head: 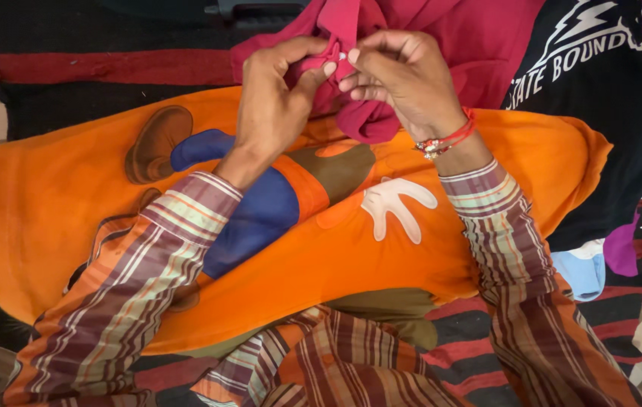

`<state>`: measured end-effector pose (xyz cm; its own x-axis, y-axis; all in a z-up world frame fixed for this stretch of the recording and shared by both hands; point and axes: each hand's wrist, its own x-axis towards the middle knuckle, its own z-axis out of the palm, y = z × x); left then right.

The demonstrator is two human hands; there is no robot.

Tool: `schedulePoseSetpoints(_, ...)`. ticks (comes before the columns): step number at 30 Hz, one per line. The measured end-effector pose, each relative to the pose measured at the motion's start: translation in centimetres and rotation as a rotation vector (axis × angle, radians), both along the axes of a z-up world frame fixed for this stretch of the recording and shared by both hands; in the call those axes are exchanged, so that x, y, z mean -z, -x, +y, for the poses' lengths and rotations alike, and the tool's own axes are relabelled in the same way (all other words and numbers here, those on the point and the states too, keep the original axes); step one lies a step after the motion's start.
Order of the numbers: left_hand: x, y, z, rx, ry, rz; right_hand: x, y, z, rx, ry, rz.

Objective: The person folds a white shirt, a black shirt, and a red polo shirt by hand, placing each one into a black suitcase on a striped rug. They also arrange an orange garment and blue jeans inside the suitcase.

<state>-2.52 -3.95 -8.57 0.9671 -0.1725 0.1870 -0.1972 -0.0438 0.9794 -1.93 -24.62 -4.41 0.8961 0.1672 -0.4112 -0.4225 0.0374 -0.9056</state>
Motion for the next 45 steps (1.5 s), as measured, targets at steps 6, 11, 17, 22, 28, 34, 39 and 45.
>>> schedulePoseSetpoints(6, 1.6, 0.0, -0.2, 0.075, 0.117, 0.006, -0.3, 0.0, -0.5, -0.046, -0.025, 0.060)
schedulePoseSetpoints(11, 2.7, -0.1, -0.7, 0.143, 0.259, 0.214, 0.1, 0.0, -0.5, -0.057, 0.071, -0.002)
schedulePoseSetpoints(17, 2.7, 0.6, -0.6, 0.243, 0.424, 0.485, 1.5, 0.2, -0.2, -0.111, 0.220, -0.186)
schedulePoseSetpoints(22, 3.0, 0.7, -1.2, 0.284, 0.444, 0.290, 2.3, 0.8, 0.9, -0.074, 0.281, -0.380)
schedulePoseSetpoints(28, 3.1, 0.7, -1.5, 0.142, 0.453, 0.379, 2.3, 1.1, 1.6, -0.044, 0.321, -0.408)
schedulePoseSetpoints(34, 2.7, 0.5, -1.3, 0.149, 0.607, 0.472, 2.9, 0.7, 0.7, 0.015, 0.263, -0.465)
schedulePoseSetpoints(39, 1.5, -0.2, -0.4, -0.021, 0.159, -0.105, 2.9, 0.1, -0.9, 0.060, 0.225, -0.627)
schedulePoseSetpoints(45, -3.0, 1.0, 0.0, -0.098, -0.441, -0.126, 1.3, -0.4, -1.1, 0.084, -0.007, -0.477)
